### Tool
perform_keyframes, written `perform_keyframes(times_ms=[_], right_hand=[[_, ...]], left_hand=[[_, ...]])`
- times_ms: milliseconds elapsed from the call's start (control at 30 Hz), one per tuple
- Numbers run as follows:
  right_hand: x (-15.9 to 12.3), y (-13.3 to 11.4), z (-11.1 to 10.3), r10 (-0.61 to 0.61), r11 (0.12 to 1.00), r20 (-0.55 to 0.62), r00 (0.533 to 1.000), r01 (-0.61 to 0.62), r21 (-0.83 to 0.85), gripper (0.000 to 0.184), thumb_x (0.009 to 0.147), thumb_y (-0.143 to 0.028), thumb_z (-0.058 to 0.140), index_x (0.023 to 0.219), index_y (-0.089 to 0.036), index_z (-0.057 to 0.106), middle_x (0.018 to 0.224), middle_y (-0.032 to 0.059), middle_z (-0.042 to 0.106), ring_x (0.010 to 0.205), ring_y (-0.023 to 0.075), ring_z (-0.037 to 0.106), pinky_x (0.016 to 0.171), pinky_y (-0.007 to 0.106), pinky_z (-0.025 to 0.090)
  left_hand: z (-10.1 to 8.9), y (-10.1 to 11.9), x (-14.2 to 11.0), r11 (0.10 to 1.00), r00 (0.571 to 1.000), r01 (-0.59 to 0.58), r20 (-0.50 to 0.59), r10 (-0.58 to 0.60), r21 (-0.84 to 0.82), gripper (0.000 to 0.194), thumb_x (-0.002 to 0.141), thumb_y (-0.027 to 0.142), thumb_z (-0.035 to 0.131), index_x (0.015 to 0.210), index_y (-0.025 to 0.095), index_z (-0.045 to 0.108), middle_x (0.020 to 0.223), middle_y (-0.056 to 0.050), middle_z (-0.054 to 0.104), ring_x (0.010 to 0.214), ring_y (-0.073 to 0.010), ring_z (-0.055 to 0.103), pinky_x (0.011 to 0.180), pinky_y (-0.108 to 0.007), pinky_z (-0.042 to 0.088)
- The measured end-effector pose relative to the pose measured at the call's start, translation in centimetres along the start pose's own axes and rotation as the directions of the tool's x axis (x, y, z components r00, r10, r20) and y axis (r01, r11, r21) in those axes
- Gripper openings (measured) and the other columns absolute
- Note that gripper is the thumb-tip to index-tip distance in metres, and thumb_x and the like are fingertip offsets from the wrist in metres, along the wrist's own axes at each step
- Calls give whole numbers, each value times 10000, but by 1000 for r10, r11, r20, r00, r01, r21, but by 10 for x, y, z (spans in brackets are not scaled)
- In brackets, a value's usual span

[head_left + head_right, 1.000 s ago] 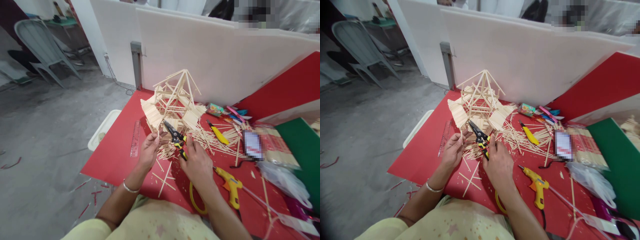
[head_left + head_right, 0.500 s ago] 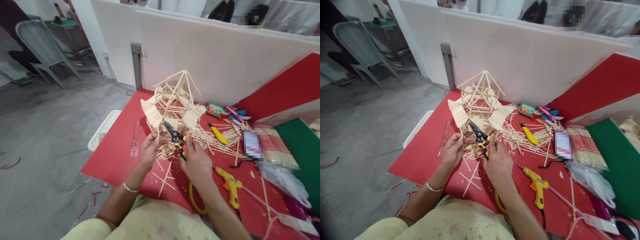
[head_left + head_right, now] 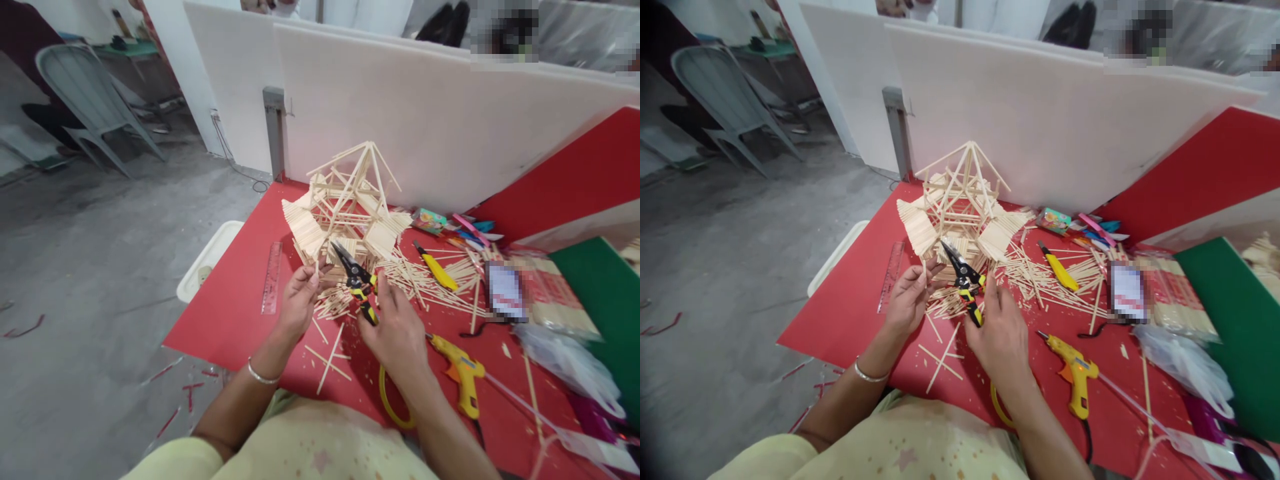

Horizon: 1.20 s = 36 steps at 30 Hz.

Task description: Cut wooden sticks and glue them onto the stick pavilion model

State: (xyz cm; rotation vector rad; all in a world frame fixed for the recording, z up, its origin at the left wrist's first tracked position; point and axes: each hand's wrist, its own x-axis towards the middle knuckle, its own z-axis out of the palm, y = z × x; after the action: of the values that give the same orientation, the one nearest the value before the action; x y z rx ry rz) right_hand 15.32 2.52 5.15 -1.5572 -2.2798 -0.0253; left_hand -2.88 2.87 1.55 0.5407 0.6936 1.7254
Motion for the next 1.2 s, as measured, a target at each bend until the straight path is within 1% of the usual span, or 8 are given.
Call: perform_keyframes(times_ms=[100, 233, 367, 467, 533, 667, 767, 1200], right_hand=[[-8, 5, -2, 55, 979, -21, 998, -50, 196, 787, 835, -377, 633, 1522, -145, 325, 1288, 180, 596, 1146, 304, 594, 972, 454, 511], [-28, 16, -11, 105, 899, 94, 990, -135, 416, 701, 807, -359, 646, 1447, -163, 438, 1308, 152, 626, 1154, 282, 625, 1010, 455, 505], [-54, 27, -19, 71, 655, 305, 950, -275, 704, 607, 787, -328, 639, 1368, -202, 519, 1318, 121, 650, 1187, 280, 637, 989, 449, 529], [-68, 26, -22, -17, 476, 468, 884, -404, 781, 424, 824, -297, 551, 1230, -198, 624, 1157, 110, 728, 1074, 284, 694, 904, 451, 571], [-71, 22, -21, -9, 529, 480, 877, -403, 747, 471, 814, -265, 524, 1272, -187, 604, 1166, 119, 720, 1073, 292, 689, 910, 471, 565], [-74, 21, -13, 65, 800, 301, 952, -230, 554, 703, 777, -238, 559, 1464, -182, 419, 1338, 155, 603, 1238, 325, 569, 1055, 540, 452], [-76, 27, -6, 25, 881, 250, 968, -139, 452, 744, 791, -250, 582, 1495, -177, 355, 1325, 173, 572, 1234, 334, 541, 1065, 546, 429], [-97, 36, -2, -18, 780, 381, 924, -226, 584, 791, 781, -182, 546, 1528, -240, 292, 1514, 146, 436, 1417, 331, 398, 1156, 570, 333]], left_hand=[[-1, 0, -1, 1000, 1000, -5, 5, 5, -4, 196, 805, 306, 783, 825, 181, 634, 1335, -81, 627, 1263, -302, 583, 893, -396, 578], [-6, -1, -6, 996, 999, -35, -13, 36, 86, 161, 838, 307, 750, 829, 175, 658, 1305, -83, 629, 1130, -232, 646, 817, -307, 587], [-12, -3, -15, 977, 997, 0, -72, 16, 214, 200, 835, 361, 749, 860, 185, 656, 876, -30, 695, 626, -91, 611, 524, -189, 496], [-10, -3, -23, 955, 998, 48, -50, -35, 293, 238, 850, 411, 724, 873, 189, 639, 679, 12, 621, 509, -78, 537, 443, -177, 421], [-5, -2, -29, 931, 998, 66, -11, -66, 359, 255, 859, 427, 710, 878, 181, 642, 653, 13, 605, 501, -77, 534, 441, -177, 410], [9, -2, -40, 876, 991, 67, 73, -116, 477, 294, 878, 455, 674, 914, 165, 644, 636, 14, 604, 470, -75, 516, 427, -182, 391], [17, -4, -48, 832, 981, 36, 139, -134, 553, 295, 902, 447, 640, 922, 152, 636, 663, 9, 621, 469, -68, 512, 456, -188, 401], [22, -11, -64, 731, 928, 75, 221, -301, 679, 288, 923, 434, 601, 948, 148, 588, 666, 1, 644, 409, -82, 509, 411, -202, 380]])
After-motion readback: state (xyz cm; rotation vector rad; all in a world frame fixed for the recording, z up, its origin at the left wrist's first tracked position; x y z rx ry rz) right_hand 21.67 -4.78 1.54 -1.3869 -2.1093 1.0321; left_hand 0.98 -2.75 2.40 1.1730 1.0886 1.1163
